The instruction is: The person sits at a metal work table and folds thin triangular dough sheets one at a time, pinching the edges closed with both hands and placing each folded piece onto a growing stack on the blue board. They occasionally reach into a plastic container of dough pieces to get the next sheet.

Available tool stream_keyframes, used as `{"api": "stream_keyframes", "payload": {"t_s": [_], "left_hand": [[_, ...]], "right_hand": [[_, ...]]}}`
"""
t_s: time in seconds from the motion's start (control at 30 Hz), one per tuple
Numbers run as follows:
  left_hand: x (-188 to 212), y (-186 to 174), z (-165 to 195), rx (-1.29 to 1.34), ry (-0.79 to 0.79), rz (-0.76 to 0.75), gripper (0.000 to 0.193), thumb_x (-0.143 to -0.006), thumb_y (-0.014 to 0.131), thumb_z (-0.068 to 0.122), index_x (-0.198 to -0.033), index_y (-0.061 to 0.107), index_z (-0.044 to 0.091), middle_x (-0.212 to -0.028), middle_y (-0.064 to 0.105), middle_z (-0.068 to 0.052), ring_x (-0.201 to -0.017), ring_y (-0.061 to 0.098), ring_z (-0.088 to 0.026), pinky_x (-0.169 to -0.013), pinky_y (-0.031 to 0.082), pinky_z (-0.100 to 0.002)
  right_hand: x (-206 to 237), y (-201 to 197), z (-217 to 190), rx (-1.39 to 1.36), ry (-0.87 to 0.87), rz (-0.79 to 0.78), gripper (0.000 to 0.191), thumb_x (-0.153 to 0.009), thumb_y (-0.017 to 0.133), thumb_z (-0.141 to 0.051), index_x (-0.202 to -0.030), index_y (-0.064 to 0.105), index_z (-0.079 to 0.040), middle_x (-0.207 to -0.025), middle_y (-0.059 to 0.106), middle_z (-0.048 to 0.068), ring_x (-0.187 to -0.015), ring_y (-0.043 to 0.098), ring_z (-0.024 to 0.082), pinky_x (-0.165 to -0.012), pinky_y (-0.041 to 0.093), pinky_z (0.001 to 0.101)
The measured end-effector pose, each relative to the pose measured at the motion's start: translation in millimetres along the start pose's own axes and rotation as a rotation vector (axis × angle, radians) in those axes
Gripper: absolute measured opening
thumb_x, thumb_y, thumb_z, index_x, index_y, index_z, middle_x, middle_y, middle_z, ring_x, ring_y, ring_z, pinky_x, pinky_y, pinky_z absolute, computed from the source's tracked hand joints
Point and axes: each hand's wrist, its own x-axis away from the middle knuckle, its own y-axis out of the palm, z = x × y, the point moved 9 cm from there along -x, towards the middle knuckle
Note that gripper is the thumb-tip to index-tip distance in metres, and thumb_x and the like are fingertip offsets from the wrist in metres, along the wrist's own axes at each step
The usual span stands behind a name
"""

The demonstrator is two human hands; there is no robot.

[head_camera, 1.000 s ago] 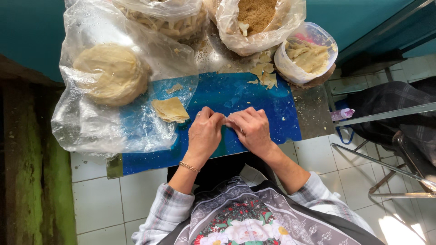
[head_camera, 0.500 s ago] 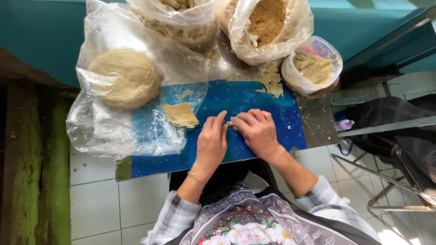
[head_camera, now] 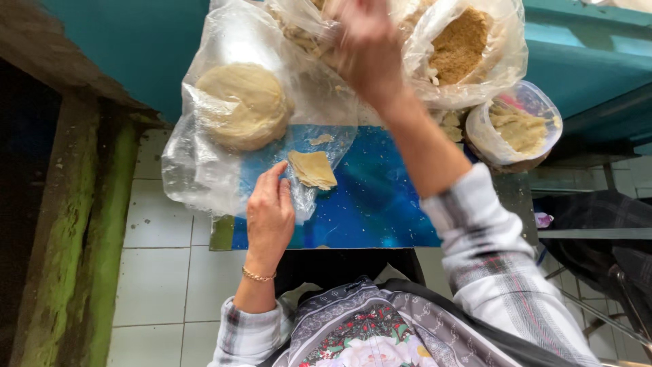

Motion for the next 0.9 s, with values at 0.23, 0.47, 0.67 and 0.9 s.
{"api": "stream_keyframes", "payload": {"t_s": [0.23,0.47,0.67,0.9], "left_hand": [[0,31,-54,0.112,-0.346,-0.100,0.031,-0.098,0.054,0.011,-0.128,0.057,0.003,-0.101,0.075,-0.016,-0.083,0.075,-0.035,-0.077,0.056,-0.044],[-41,67,-68,-0.091,-0.250,-0.170,0.041,-0.091,0.066,0.013,-0.129,0.057,0.005,-0.089,0.076,-0.016,-0.085,0.073,-0.037,-0.078,0.054,-0.047],[-37,79,-78,0.338,-0.343,-0.067,0.040,-0.088,0.075,0.011,-0.126,0.062,0.006,-0.090,0.075,-0.008,-0.082,0.072,-0.017,-0.073,0.058,-0.031],[-27,100,-63,1.067,-0.431,-0.144,0.042,-0.089,0.075,0.005,-0.127,0.060,0.005,-0.113,0.067,-0.005,-0.094,0.069,-0.011,-0.077,0.061,-0.025]], "right_hand": [[135,37,-88,-0.314,0.202,-0.701,0.035,-0.081,0.081,-0.037,-0.093,0.066,-0.006,-0.092,0.064,0.012,-0.084,0.067,0.035,-0.068,0.054,0.0460],[155,41,-63,-0.341,0.432,-0.581,0.019,-0.090,0.077,-0.028,-0.102,0.077,-0.013,-0.096,0.070,0.009,-0.085,0.071,0.030,-0.072,0.056,0.0403],[189,62,-31,-0.803,0.859,-0.518,0.023,-0.086,0.079,-0.017,-0.107,0.075,-0.007,-0.100,0.075,0.002,-0.085,0.071,0.012,-0.076,0.058,0.0284],[185,21,-26,-0.889,0.876,-0.199,0.016,-0.091,0.078,-0.009,-0.103,0.076,0.001,-0.106,0.073,0.005,-0.094,0.070,0.010,-0.083,0.059,0.0274]]}}
